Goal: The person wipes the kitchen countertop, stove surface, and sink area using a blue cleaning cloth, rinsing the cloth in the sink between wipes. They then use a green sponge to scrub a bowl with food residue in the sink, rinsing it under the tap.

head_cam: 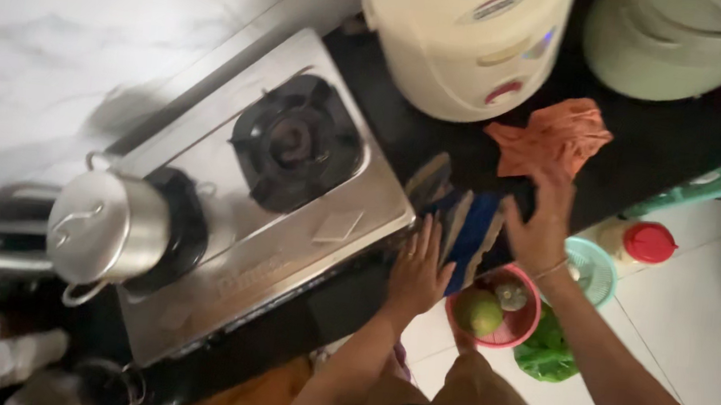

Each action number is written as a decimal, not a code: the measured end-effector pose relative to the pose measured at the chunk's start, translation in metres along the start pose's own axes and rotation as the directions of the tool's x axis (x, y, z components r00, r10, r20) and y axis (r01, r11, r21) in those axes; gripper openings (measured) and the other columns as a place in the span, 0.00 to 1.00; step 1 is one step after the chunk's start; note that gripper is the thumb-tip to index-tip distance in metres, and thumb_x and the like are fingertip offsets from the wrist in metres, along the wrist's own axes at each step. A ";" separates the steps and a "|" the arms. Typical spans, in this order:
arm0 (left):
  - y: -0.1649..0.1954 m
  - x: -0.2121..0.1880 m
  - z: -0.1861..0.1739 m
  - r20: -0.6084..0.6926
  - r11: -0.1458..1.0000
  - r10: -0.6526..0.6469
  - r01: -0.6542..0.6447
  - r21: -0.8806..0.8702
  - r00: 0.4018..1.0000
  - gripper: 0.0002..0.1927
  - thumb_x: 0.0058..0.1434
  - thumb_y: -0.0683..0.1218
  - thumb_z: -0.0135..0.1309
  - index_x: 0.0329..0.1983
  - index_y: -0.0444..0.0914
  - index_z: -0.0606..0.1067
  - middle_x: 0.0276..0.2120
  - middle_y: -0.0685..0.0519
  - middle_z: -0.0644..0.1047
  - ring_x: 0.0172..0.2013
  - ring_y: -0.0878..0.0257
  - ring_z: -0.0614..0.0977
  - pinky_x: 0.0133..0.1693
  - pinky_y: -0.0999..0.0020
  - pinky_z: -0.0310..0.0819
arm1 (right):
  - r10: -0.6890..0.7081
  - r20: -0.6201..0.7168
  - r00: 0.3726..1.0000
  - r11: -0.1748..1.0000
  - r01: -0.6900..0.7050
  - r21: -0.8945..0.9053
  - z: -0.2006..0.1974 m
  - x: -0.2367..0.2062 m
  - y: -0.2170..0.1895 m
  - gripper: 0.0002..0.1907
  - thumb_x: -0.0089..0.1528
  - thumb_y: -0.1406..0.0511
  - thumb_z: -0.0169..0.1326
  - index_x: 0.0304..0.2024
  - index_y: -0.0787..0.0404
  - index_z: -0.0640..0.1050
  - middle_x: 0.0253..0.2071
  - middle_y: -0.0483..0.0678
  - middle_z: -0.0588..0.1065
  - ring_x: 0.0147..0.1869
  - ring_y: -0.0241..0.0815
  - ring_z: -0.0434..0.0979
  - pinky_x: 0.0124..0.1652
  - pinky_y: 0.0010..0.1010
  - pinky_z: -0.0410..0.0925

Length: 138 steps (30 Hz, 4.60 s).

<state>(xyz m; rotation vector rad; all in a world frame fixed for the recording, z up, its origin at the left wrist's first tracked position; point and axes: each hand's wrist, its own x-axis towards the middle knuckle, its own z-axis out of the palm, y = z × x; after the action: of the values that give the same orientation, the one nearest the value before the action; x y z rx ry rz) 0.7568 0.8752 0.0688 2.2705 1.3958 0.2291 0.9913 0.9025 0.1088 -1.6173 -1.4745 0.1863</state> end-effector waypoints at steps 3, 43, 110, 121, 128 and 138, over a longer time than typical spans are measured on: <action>-0.029 -0.039 -0.011 -0.070 0.990 0.067 -0.058 0.132 0.995 0.37 0.70 0.55 0.51 0.74 0.31 0.57 0.72 0.35 0.60 0.69 0.38 0.63 0.68 0.45 0.54 | 0.045 0.158 0.986 0.982 -0.073 0.177 0.015 -0.026 -0.042 0.27 0.60 0.71 0.58 0.62 0.62 0.71 0.68 0.65 0.63 0.72 0.66 0.62 0.68 0.48 0.60; -0.481 -0.307 -0.191 -0.295 0.696 -0.692 0.717 -0.034 0.658 0.40 0.67 0.68 0.45 0.79 0.54 0.50 0.78 0.45 0.46 0.76 0.41 0.41 0.71 0.35 0.30 | -0.374 0.726 0.576 0.882 0.464 0.087 0.262 -0.230 -0.265 0.12 0.59 0.67 0.57 0.45 0.61 0.77 0.42 0.57 0.75 0.47 0.61 0.75 0.48 0.49 0.70; -0.192 -0.224 -0.048 -0.208 0.989 -0.025 0.055 0.140 0.978 0.31 0.61 0.54 0.54 0.63 0.33 0.67 0.63 0.38 0.66 0.64 0.36 0.65 0.68 0.26 0.48 | -0.026 0.991 0.132 0.984 -0.171 0.049 0.164 -0.135 -0.193 0.20 0.66 0.57 0.52 0.58 0.55 0.77 0.49 0.51 0.82 0.51 0.47 0.83 0.51 0.39 0.74; -0.161 -0.145 -0.036 -0.003 0.990 0.090 -0.090 -0.112 0.996 0.38 0.69 0.66 0.48 0.78 0.53 0.55 0.79 0.57 0.51 0.78 0.52 0.53 0.74 0.46 0.46 | -0.121 0.954 0.274 0.984 -0.092 0.151 0.144 -0.128 -0.184 0.17 0.68 0.61 0.52 0.57 0.59 0.78 0.52 0.52 0.80 0.52 0.47 0.83 0.50 0.39 0.75; -0.225 -0.267 -0.084 0.031 0.944 -0.314 0.309 0.116 0.949 0.37 0.71 0.64 0.41 0.78 0.46 0.47 0.76 0.50 0.49 0.75 0.50 0.49 0.72 0.45 0.38 | -0.108 0.988 0.112 0.987 0.133 0.093 0.180 -0.137 -0.196 0.18 0.68 0.60 0.53 0.59 0.58 0.78 0.54 0.54 0.80 0.54 0.52 0.82 0.52 0.43 0.74; -0.275 -0.374 -0.095 -0.400 0.580 -0.671 0.778 0.240 0.624 0.31 0.77 0.48 0.38 0.80 0.35 0.53 0.78 0.44 0.52 0.75 0.52 0.53 0.73 0.54 0.47 | -0.209 0.977 -0.042 0.967 0.142 0.213 0.208 -0.135 -0.232 0.18 0.67 0.60 0.52 0.58 0.57 0.78 0.53 0.52 0.80 0.54 0.49 0.82 0.52 0.41 0.74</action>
<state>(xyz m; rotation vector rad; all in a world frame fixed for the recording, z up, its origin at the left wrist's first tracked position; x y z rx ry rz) 0.3253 0.6788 0.0602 1.7271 2.6128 -0.0401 0.6549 0.8630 0.0891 -1.0415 -2.7194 1.5770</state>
